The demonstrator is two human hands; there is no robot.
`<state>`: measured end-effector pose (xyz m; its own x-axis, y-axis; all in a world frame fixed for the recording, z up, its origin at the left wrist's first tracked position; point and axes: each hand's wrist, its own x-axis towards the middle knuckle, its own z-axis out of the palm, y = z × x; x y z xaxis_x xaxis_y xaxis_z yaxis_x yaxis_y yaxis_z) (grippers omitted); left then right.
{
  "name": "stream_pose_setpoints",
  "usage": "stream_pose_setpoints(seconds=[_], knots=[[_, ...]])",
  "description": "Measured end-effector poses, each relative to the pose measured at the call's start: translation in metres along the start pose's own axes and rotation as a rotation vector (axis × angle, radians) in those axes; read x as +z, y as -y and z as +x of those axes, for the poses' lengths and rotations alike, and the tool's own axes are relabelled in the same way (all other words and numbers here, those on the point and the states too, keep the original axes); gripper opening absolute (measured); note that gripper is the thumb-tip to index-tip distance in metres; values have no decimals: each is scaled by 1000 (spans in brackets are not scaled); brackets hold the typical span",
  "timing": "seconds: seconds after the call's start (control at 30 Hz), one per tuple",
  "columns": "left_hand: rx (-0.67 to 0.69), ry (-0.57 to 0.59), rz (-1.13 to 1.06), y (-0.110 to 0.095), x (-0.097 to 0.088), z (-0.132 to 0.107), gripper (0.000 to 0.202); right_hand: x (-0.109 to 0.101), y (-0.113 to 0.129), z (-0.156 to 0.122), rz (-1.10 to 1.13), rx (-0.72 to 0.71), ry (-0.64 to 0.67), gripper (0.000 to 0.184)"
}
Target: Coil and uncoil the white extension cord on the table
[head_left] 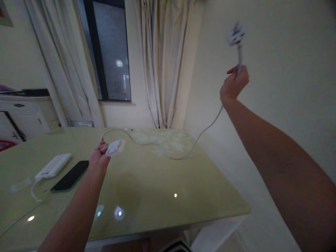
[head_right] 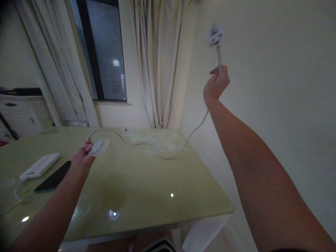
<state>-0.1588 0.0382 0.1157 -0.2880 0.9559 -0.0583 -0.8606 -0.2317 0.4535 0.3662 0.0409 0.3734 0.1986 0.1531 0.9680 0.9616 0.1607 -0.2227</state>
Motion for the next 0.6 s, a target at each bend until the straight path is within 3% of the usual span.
stream_pose_setpoints(seconds=[0.03,0.1,0.3,0.43,0.5,0.6], knots=[[-21,-11,1,12,-6,-5,38,10,6,-9,20,67,-24,40],[-58,-26,20,37,-19,-16,28,26,17,-45,154,86,81,34],[-22,-90,255,86,-51,-35,7,43,50,-236,543,345,272,17],[-17,-131,295,98,-59,-43,23,46,78,-330,692,626,369,19],[64,-141,363,99,-61,-46,38,46,90,-359,720,725,395,24],[226,-249,516,98,-68,-45,57,41,105,-383,737,755,480,27]])
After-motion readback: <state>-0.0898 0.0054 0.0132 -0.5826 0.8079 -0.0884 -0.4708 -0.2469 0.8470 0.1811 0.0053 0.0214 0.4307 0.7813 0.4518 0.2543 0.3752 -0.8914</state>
